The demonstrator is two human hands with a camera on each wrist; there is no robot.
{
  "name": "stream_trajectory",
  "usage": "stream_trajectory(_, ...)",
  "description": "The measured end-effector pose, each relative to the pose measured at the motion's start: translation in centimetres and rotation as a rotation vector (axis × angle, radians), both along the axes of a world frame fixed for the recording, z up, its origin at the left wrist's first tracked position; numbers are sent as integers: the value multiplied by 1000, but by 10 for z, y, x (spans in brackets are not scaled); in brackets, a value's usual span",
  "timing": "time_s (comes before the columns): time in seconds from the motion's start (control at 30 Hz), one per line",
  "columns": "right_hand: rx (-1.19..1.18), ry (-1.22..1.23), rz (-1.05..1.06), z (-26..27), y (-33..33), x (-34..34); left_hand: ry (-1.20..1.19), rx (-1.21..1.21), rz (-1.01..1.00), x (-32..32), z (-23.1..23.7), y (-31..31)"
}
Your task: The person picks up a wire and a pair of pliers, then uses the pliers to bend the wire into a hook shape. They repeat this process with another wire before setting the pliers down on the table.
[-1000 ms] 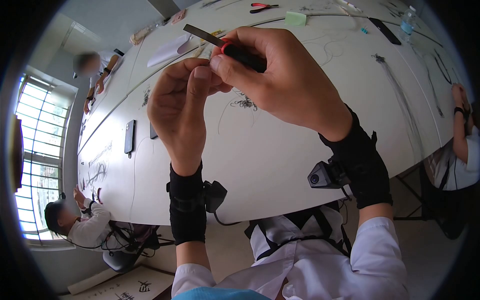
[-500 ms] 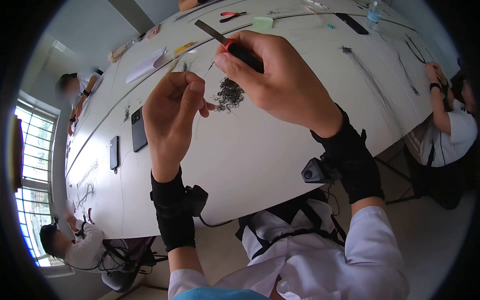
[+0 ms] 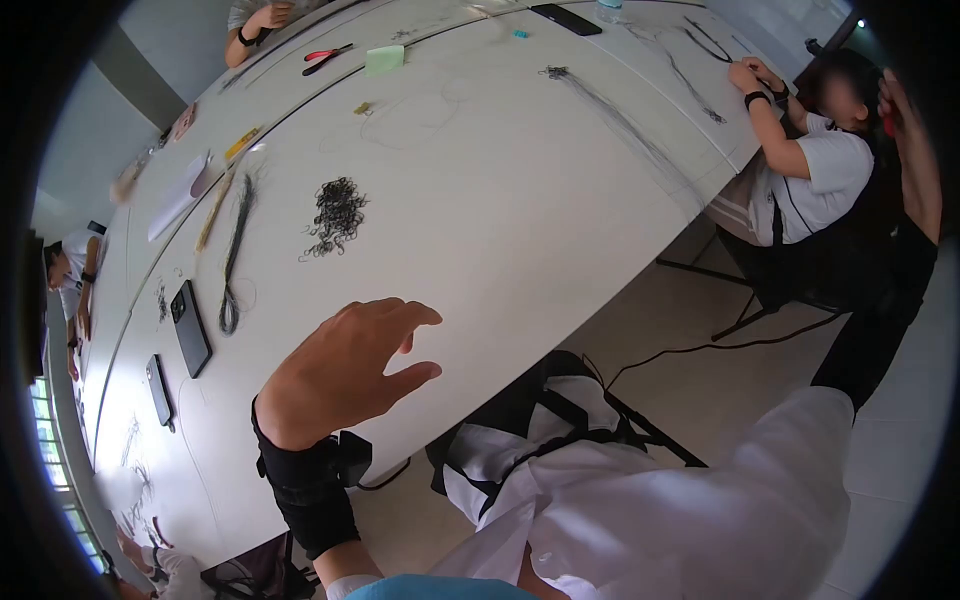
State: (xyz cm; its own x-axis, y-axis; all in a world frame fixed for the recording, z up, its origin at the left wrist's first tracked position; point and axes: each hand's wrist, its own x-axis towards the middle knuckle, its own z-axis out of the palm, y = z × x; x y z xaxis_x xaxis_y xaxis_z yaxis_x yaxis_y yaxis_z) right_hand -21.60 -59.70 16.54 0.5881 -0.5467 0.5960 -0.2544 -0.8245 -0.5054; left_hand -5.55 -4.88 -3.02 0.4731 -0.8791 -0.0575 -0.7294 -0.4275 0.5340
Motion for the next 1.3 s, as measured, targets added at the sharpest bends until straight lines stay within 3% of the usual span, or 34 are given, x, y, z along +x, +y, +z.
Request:
stream_trajectory(0.03,-1,86,-11,18,-8,-15,9,-9,35,2,7,2)
stream_trajectory(0.1,46,59,106,31,45,-18,34,-33,97,7,16,5)
stream_trajectory(0.2,103,444,69,47,67,1,76,-67,181,9,25,12)
stream_trajectory(0.23,79,521,56,42,47,16,53,-87,182,10,28,14)
stream_trajectory(0.27,54,598,45,28,13,42,30,-107,185,11,30,18)
stream_trajectory(0.37,17,590,167,-45,17,118,-16,-189,214,12,37,28)
stream_trajectory(0.43,-262,701,378,-132,12,230,-47,-246,231,13,39,37)
stream_trajectory(0.5,-321,826,256,-188,29,289,-59,-237,264,12,44,42)
stream_trajectory(0.6,-241,765,163,-238,57,326,-87,-276,335,11,52,51)
stream_trajectory(0.73,-247,752,71,-266,57,355,-194,-316,436,12,65,72)
stream_trajectory(0.9,-262,708,69,-284,52,372,-181,-500,699,13,70,99)
stream_trajectory(1.1,-301,608,51,-277,58,383,-219,-639,749,20,68,111)
stream_trajectory(1.23,-220,546,354,-252,117,379,-255,-693,763,29,64,111)
stream_trajectory(1.3,-265,353,679,-254,170,370,-239,-725,741,39,59,110)
